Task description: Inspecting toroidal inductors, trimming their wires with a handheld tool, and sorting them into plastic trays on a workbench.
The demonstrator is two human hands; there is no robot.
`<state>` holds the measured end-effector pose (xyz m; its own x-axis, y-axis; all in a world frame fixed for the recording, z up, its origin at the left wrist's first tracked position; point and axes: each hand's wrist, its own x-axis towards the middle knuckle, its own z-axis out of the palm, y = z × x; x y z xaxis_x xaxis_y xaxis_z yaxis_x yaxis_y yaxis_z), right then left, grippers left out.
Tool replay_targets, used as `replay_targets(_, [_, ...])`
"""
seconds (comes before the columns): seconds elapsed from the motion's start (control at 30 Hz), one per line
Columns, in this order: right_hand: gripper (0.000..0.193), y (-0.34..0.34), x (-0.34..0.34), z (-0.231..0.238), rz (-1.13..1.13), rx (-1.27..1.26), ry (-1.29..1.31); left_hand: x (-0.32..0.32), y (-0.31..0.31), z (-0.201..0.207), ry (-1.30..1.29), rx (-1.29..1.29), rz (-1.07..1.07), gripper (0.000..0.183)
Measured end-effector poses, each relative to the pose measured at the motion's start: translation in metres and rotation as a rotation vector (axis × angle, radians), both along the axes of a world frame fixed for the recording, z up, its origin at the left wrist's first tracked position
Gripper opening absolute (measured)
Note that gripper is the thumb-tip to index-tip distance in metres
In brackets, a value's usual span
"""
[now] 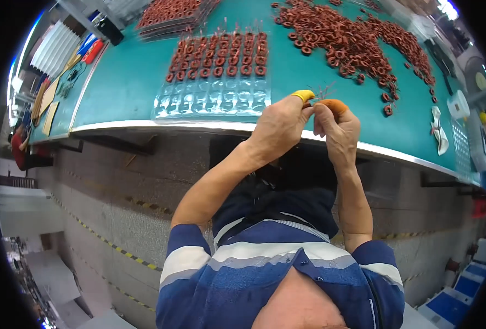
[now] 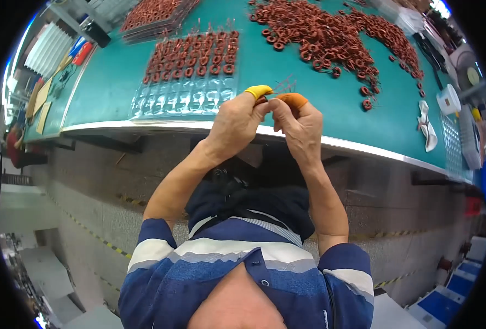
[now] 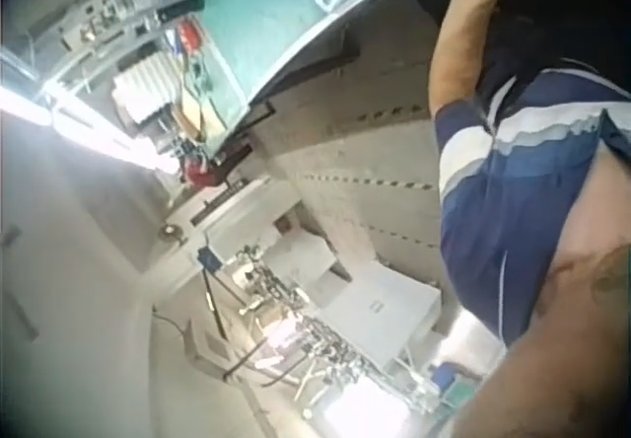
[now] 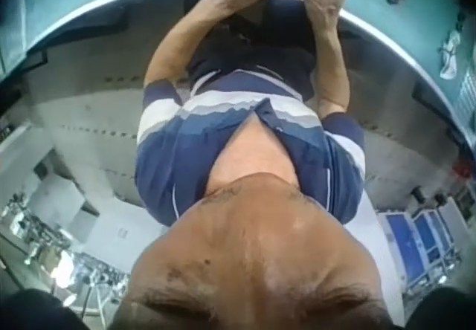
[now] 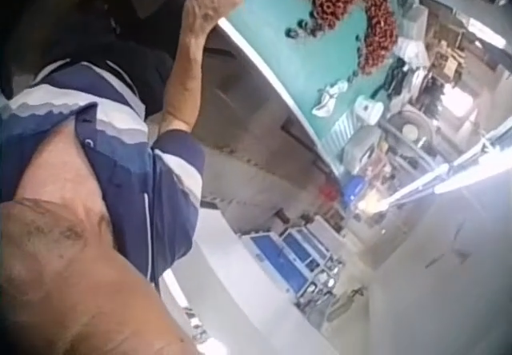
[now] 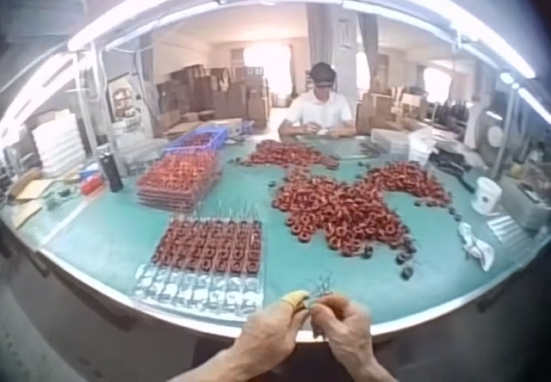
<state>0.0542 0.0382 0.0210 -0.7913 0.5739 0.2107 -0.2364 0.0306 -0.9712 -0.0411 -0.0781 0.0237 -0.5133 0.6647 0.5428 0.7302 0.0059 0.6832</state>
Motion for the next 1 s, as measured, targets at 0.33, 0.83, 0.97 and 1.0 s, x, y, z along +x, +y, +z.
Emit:
replay_targets(0.33, [0.028,0.015,0.016,0.001,0.207,-0.24,-0.077,-0.006,-0.017,0.013,0.074,-0.201,-0.225,0.028])
replay_targets(0.83, [0.021,-0.003,0.011,0.008,-0.088,0.276,-0.079,-0.009,-0.016,0.01,-0.066,-0.292,-0.181,0.034])
replay_targets(0.97, [0.027,0.007,0.014,0.016,0.028,0.024,-0.067,0.006,-0.013,-0.003,-0.531,0.138,-0.331,0.032])
replay_targets(1.0, [0.027,0.01,0.014,0.017,0.028,0.027,-0.067,0.01,-0.012,-0.004,-0.741,0.276,-0.427,0.032])
